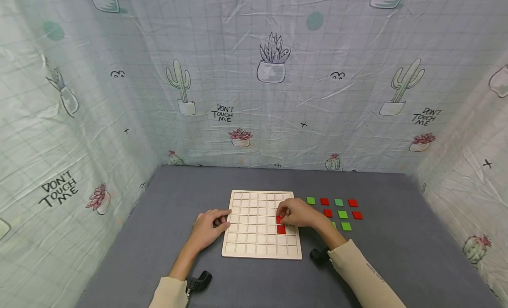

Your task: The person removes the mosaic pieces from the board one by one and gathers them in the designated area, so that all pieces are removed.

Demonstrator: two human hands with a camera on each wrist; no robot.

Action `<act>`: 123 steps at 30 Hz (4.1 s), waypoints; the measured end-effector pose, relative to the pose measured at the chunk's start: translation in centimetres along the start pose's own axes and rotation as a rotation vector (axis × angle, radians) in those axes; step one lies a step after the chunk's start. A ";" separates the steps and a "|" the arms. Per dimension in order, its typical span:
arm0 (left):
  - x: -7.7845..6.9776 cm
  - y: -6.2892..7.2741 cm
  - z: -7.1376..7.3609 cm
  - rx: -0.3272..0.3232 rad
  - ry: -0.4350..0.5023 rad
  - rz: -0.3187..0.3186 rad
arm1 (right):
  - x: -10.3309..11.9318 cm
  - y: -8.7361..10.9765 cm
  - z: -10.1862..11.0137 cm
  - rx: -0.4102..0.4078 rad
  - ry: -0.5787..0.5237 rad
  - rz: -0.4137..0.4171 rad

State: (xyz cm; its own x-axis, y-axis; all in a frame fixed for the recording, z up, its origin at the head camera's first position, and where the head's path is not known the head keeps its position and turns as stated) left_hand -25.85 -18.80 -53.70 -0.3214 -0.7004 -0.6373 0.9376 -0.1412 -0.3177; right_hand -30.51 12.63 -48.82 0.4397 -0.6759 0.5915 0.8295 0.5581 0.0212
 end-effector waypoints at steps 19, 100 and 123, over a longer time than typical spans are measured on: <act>-0.3 0.0 0.1 0.006 0.004 -0.001 | 0.7 0.5 0.1 0.026 0.014 0.050; -0.1 -0.1 0.1 0.006 -0.007 0.006 | -12.8 16.8 9.7 -0.131 0.047 -0.203; -0.1 -0.2 0.1 0.001 -0.005 0.004 | -12.7 16.8 9.6 -0.138 0.112 -0.230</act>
State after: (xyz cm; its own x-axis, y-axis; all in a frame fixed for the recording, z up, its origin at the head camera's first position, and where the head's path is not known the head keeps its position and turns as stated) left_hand -25.96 -18.75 -53.55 -0.3171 -0.7041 -0.6354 0.9390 -0.1390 -0.3147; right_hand -25.46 35.26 -48.25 0.2630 -0.8303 0.4914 0.9476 0.3179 0.0300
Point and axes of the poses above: each hand's wrist, its own y-axis away from the middle knuckle, its own z-axis out of the back of the hand, x = y × z, the point moved 3 cm from there along -y, towards the middle knuckle, and after that the axes turned 5 degrees about -x, right-handed, at the moved point
